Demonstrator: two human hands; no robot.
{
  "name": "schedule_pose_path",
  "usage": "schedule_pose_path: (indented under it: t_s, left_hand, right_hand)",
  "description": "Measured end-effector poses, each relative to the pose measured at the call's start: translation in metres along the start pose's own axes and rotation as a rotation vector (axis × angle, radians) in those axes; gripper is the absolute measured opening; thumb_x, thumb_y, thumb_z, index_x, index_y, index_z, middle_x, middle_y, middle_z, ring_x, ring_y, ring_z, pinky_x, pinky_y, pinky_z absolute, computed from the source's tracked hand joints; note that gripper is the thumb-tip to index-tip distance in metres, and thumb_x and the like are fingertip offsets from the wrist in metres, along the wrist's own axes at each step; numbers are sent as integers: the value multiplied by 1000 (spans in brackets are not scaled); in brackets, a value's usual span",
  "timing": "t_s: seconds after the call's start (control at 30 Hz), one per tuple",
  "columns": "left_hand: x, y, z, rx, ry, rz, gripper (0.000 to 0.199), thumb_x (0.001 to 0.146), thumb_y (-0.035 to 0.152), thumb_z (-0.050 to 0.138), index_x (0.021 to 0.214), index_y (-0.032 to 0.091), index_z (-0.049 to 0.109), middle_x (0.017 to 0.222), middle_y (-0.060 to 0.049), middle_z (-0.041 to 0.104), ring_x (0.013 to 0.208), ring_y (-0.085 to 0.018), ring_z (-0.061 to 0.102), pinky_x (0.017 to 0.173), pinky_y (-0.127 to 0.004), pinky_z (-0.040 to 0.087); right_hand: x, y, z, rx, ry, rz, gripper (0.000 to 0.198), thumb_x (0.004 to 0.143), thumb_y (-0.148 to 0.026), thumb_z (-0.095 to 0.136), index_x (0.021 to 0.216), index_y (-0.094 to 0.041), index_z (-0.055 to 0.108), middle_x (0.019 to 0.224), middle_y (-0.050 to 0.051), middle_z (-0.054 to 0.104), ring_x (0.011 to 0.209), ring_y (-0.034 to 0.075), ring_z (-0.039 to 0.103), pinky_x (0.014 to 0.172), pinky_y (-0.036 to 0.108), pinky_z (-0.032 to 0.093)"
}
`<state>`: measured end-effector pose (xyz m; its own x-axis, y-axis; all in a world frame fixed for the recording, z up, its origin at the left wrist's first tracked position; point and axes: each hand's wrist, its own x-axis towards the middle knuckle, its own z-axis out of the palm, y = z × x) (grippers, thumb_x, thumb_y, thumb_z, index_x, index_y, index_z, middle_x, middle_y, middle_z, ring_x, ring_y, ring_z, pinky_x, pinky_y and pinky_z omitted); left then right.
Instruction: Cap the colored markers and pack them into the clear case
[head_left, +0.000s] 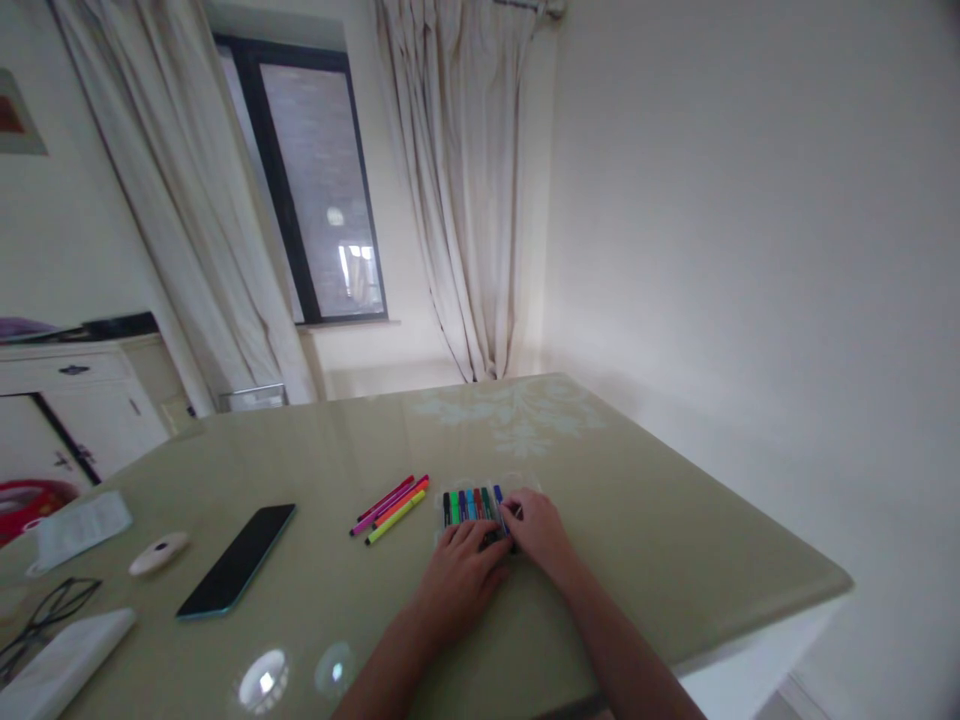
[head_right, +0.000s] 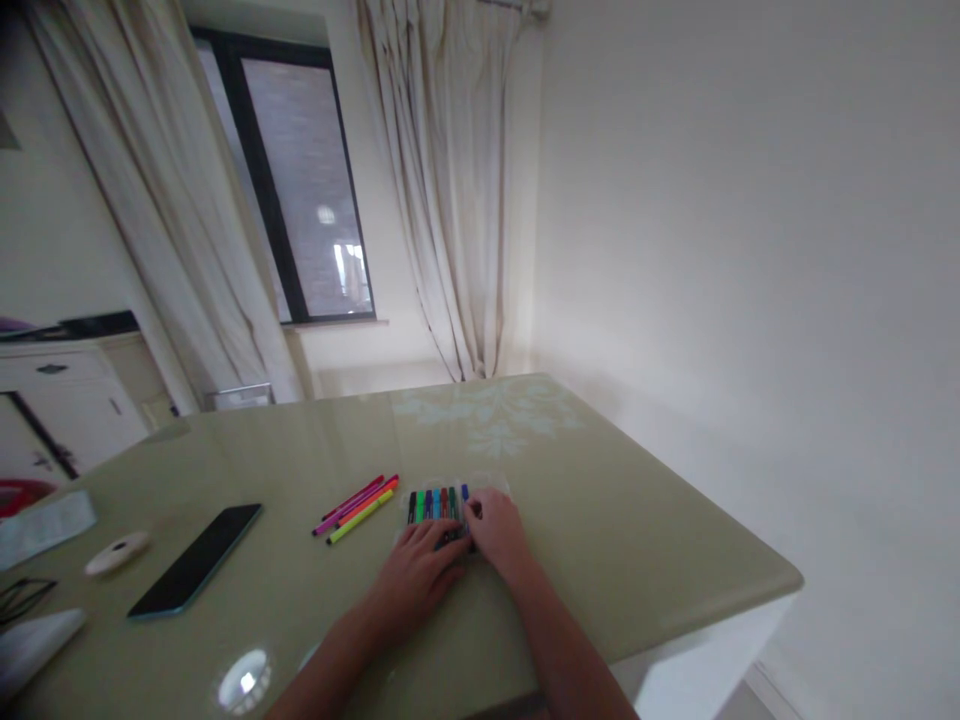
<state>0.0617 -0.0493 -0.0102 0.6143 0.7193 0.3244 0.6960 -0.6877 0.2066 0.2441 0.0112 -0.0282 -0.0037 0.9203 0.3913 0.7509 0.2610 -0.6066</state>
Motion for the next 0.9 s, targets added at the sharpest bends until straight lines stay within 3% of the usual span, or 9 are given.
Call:
schedule_pose_path:
  t_s: [0.1,0.17,0.27,0.33,0.4,0.47,0.6,0.73,0.9]
  left_hand:
    - [2,-5,1,-34,24,11,37,100,32,56,137,33,60,136,-5,65,124,-27,58,108,-46,43]
    - [3,-15,1,-40,80,-57,35,102,32,51,135,29,61,131,-6,67,120,-24,60,105,-41,45]
    - [-1,-40,-5,99,227,-384,29,103,29,45,121,26,68,120,-7,71,114,-23,63,101,-38,47]
    - [-10,-58,-13,174,279,-545,33,100,22,42,120,17,68,122,-17,68,116,-32,60,100,-49,46]
    - [-19,-72,-20,289,260,-717,32,96,20,45,118,16,67,121,-19,67,114,-35,59,95,-52,46]
    - [-26,-81,-25,316,241,-770,26,94,25,51,111,17,69,117,-19,67,112,-36,60,93,-51,47]
    - [-24,-83,-26,142,257,-726,21,97,28,47,98,19,66,103,-16,72,103,-33,65,89,-48,49]
    - [-10,-64,-16,-26,247,-589,31,106,34,32,106,22,60,95,-8,73,85,-23,71,78,-35,53]
    - [-1,-26,-5,-378,298,-263,30,106,35,35,124,22,55,117,-12,70,106,-24,69,92,-39,55]
  right_hand:
    - [-1,-1,0,20,-9,0,16,86,-21,64,76,-21,76,78,7,74,71,19,63,70,29,44]
    - [-2,-3,-2,10,-21,10,16,87,-21,62,79,-21,76,79,7,75,72,20,64,69,30,44]
    - [-2,-8,-8,48,10,23,14,86,-21,63,86,-20,77,83,8,76,75,21,66,71,30,45]
    - [-2,-12,-11,114,44,39,16,88,-24,62,88,-20,77,86,8,76,75,20,67,72,30,46]
    - [-1,-14,-15,186,77,65,20,91,-30,59,88,-20,76,85,8,76,72,19,67,71,30,47]
    - [0,-15,-17,247,113,90,24,93,-35,56,89,-20,74,83,7,76,70,19,67,71,30,47]
    - [0,-18,-20,318,152,101,29,94,-41,53,88,-20,73,79,6,74,71,20,66,70,30,47]
    - [-3,-26,-19,400,48,8,34,95,-46,55,87,-21,76,77,5,73,71,20,64,68,29,46]
    - [-6,-34,-13,602,-201,-84,37,92,-53,61,87,-20,78,77,3,72,72,19,64,68,28,48]
